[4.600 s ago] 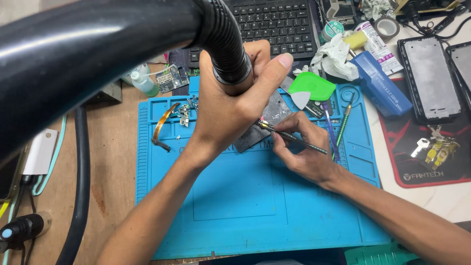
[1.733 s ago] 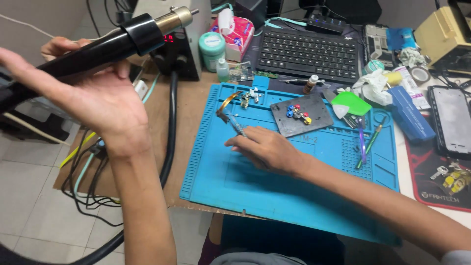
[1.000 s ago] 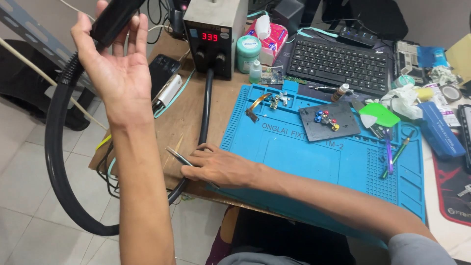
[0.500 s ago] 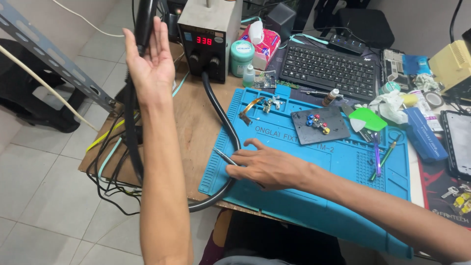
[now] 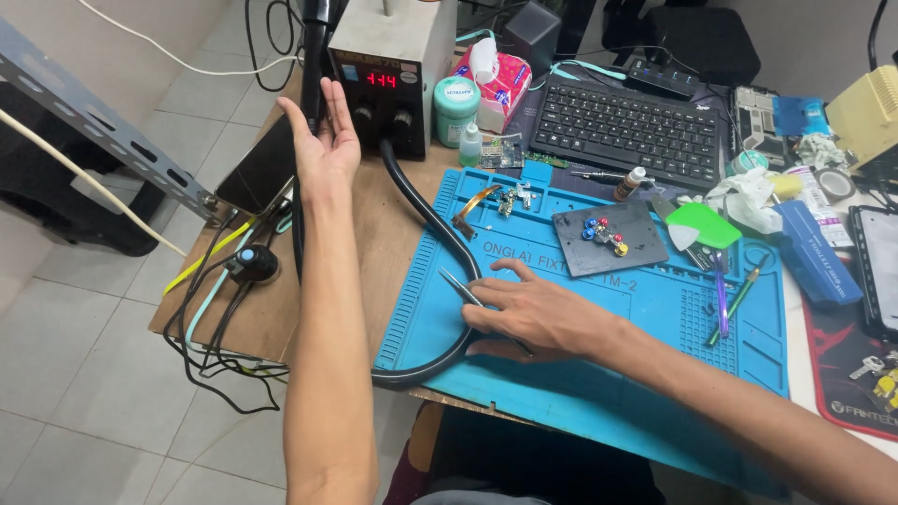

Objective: Repairing a small electronic circuit board using a heat gun, tweezers, and cleaning materials.

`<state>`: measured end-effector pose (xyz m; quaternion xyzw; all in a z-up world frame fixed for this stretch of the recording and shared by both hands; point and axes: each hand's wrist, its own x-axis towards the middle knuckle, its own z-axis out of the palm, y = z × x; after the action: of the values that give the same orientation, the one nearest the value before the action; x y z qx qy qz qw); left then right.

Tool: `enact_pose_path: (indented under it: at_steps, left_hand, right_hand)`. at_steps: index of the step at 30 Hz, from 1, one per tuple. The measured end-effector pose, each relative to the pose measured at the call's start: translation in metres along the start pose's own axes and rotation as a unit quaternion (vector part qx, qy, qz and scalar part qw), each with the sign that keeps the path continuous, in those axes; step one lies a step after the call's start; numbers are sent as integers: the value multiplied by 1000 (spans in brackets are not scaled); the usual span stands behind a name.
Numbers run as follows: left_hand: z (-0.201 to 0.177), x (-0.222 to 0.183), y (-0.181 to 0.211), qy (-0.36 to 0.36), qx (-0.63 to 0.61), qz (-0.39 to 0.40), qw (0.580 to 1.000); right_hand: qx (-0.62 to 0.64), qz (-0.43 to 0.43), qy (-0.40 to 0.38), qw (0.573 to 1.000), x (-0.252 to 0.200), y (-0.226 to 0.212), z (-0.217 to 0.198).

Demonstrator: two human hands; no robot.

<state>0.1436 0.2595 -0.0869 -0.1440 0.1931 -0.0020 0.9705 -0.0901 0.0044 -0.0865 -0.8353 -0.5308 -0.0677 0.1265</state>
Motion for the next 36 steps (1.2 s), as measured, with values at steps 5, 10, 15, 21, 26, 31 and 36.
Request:
enact_pose_path:
  at_steps: [5, 10, 15, 21, 26, 31, 36]
  left_hand:
    - [-1, 7, 4, 3, -16, -7, 1000]
    - [1, 10, 9, 3, -13, -20, 1000]
    - [-5, 18, 9, -3, 33, 27, 999]
    - [-23, 28, 23, -26, 40, 63, 997]
    - [-19, 25, 20, -20, 39, 63, 997]
    - [-17, -14, 14, 8, 56, 72, 996]
    - [-26, -27, 6, 28, 95, 70, 993]
  right_hand:
    - [-5, -2, 13, 1000, -7, -2, 10]
    - [4, -10, 41, 999, 1, -9, 20]
    - [2, -20, 41, 999, 8, -10, 17]
    - [-17, 20, 51, 998, 4, -13, 30]
    - [-17, 17, 89, 996, 0, -17, 4]
    - [-37, 42, 149, 987, -34, -1, 5]
    - [-74, 110, 184, 974, -89, 32, 11]
